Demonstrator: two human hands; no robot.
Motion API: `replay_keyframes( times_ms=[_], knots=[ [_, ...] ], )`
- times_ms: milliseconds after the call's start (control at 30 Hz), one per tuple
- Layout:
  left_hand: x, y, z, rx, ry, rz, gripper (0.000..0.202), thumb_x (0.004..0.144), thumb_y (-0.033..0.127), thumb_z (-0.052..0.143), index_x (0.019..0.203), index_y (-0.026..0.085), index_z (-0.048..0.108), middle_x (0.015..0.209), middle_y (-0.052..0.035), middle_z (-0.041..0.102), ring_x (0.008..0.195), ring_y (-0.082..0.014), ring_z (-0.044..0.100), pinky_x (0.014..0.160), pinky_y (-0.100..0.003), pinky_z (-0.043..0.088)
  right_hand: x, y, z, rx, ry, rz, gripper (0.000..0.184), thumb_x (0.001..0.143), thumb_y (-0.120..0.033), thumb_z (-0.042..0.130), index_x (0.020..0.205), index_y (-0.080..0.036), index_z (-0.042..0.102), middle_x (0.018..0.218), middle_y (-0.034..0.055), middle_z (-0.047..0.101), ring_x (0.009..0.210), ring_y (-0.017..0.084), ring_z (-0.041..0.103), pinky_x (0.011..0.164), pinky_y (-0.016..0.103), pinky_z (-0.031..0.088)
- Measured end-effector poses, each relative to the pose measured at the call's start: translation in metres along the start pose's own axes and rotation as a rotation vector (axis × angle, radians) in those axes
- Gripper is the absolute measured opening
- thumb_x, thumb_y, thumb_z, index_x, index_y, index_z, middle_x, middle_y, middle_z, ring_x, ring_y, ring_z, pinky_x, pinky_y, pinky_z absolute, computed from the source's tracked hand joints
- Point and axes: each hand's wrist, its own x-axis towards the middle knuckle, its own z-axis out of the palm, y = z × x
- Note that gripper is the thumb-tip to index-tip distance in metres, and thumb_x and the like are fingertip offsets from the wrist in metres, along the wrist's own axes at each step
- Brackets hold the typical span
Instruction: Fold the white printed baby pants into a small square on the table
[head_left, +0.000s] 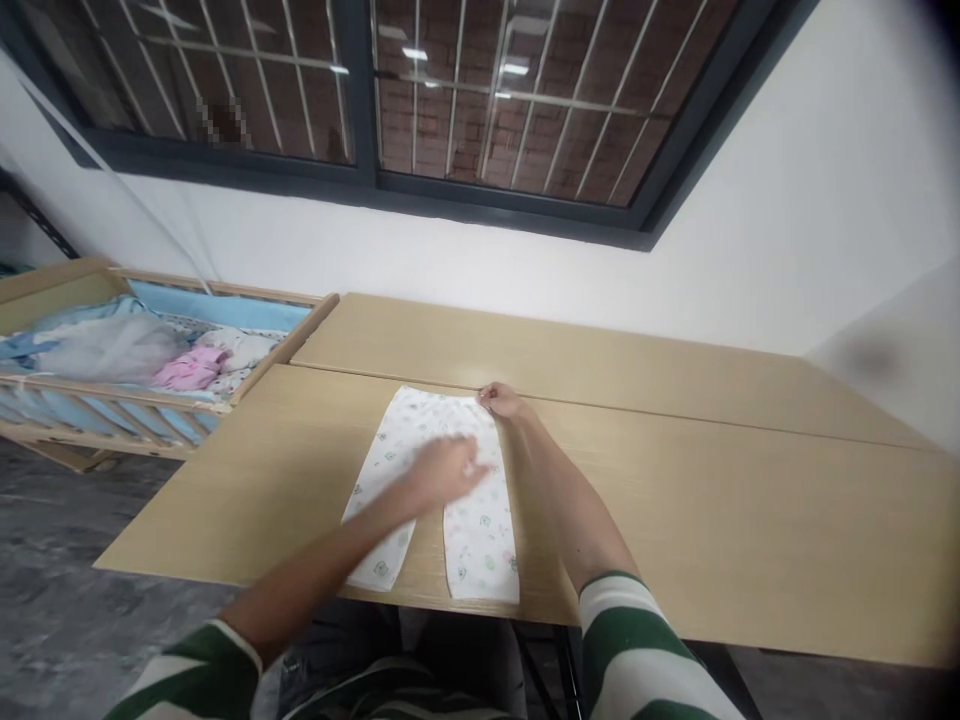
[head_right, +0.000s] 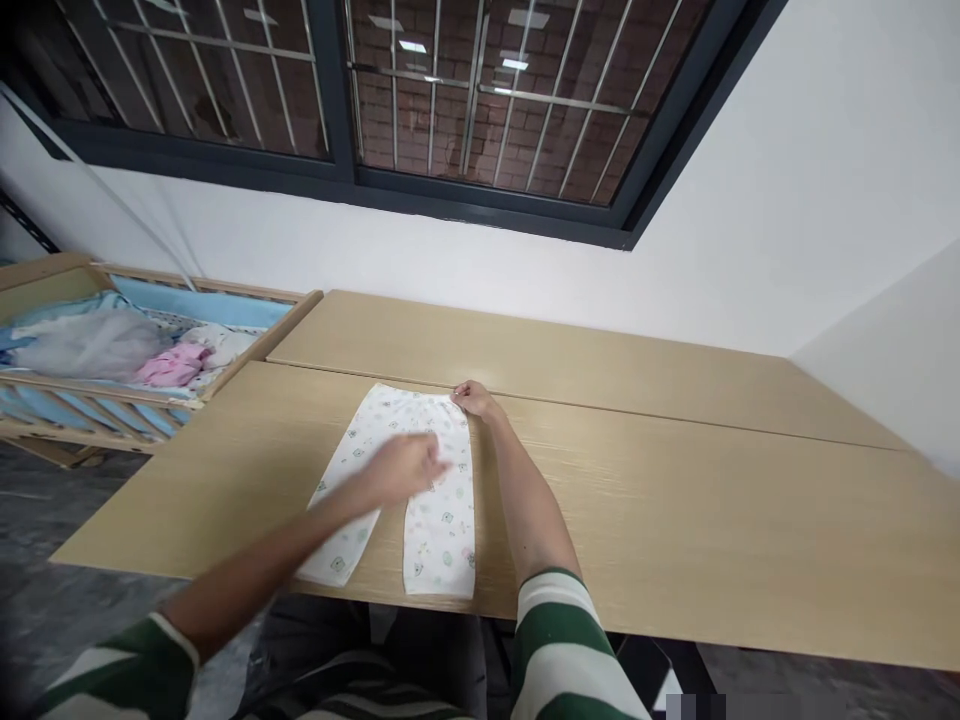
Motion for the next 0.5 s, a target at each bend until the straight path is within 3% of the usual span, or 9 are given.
replay_keyframes(
  times_ms=[67,167,233,367,500],
  knots=[
    [-0.027,0.032,0.029,-0.023,-0.123,0.094,0.051,0.089,0.069,0.051,0.084,0.021,0.068,0.079,-0.0079,0.071,0.076,-0.0268,0.067,0.073,-0.039,0.049,-0.001,-0.001,-0.001,0.029,-0.043,0.017,0.016,0.071,-0.016,0.076,0.077,-0.015,0.061,0.066,0.0007,0.062,0.061,0.012,0.054,0.061,0.024,0.043],
    [-0.051,0.059,0.065,0.057,-0.283,0.143,0.06,0.086,0.072,0.047,0.086,0.018,0.072,0.085,-0.017,0.073,0.082,-0.036,0.07,0.075,-0.047,0.051,-0.004,-0.002,-0.002,0.052,-0.063,0.028,0.015,0.073,-0.017,0.076,0.08,-0.015,0.063,0.07,0.0009,0.063,0.064,0.012,0.055,0.064,0.024,0.044],
    [-0.056,0.065,0.078,0.086,-0.326,0.141,0.056,0.085,0.066,0.05,0.091,0.016,0.073,0.091,-0.0206,0.073,0.087,-0.0399,0.07,0.076,-0.051,0.051,-0.008,-0.002,-0.002,0.055,-0.051,0.029,0.014,0.075,-0.017,0.074,0.084,-0.015,0.063,0.073,0.0006,0.063,0.066,0.012,0.055,0.066,0.024,0.045],
    [-0.058,0.067,0.08,0.075,-0.349,0.135,0.042,0.083,0.052,0.056,0.091,0.014,0.074,0.088,-0.0218,0.074,0.085,-0.0415,0.07,0.075,-0.055,0.051,-0.015,-0.004,0.0,0.045,-0.014,0.029,0.016,0.075,-0.017,0.074,0.088,-0.016,0.064,0.074,-0.0011,0.061,0.067,0.012,0.055,0.067,0.023,0.045],
    [-0.059,0.065,0.072,0.015,-0.341,0.126,0.027,0.078,0.039,0.06,0.081,0.016,0.074,0.087,-0.0209,0.074,0.086,-0.0401,0.071,0.078,-0.053,0.051,-0.019,-0.009,0.002,0.047,0.022,0.035,0.021,0.073,-0.018,0.076,0.088,-0.017,0.062,0.069,-0.0028,0.058,0.066,0.013,0.055,0.066,0.024,0.045]
  ],
)
